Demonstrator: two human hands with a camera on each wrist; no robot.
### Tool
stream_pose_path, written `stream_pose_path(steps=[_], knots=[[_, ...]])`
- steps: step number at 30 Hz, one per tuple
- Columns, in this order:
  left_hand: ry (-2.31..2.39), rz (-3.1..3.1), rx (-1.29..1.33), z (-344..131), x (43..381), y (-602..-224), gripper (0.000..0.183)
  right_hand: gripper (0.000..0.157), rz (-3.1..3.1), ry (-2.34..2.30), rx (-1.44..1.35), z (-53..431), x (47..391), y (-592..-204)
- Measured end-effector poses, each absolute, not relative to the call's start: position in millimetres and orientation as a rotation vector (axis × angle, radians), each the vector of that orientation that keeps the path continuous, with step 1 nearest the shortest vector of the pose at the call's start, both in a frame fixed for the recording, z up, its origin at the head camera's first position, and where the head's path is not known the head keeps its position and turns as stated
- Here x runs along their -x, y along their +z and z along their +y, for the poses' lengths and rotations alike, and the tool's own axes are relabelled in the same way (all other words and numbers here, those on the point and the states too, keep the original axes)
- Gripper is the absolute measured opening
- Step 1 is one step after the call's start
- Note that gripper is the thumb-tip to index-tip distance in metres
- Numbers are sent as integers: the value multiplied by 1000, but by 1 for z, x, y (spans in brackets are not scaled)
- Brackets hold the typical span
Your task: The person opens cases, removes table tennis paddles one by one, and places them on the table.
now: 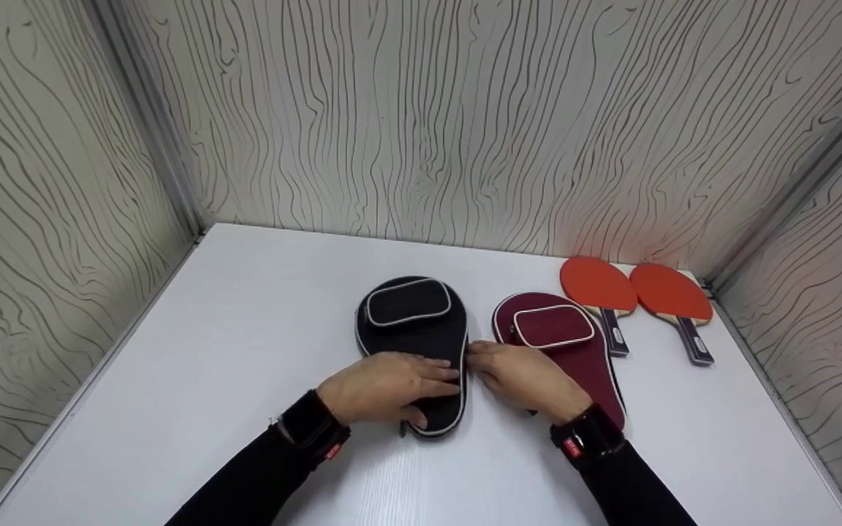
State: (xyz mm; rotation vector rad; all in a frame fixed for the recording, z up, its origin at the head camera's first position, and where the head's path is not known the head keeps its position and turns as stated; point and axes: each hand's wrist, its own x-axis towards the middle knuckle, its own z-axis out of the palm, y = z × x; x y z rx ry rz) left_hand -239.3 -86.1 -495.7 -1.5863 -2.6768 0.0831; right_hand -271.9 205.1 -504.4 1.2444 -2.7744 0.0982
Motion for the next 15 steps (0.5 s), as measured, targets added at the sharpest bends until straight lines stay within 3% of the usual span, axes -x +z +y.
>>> stream_pose_path(steps=[6, 15], knots=[[269, -2589, 1637, -74, 228, -497, 77, 18, -2762, 61, -1246, 204, 272, -503], [276, -2526, 1639, -70, 224, -498, 63, 24, -2799, 113, -1323, 204, 271, -502]])
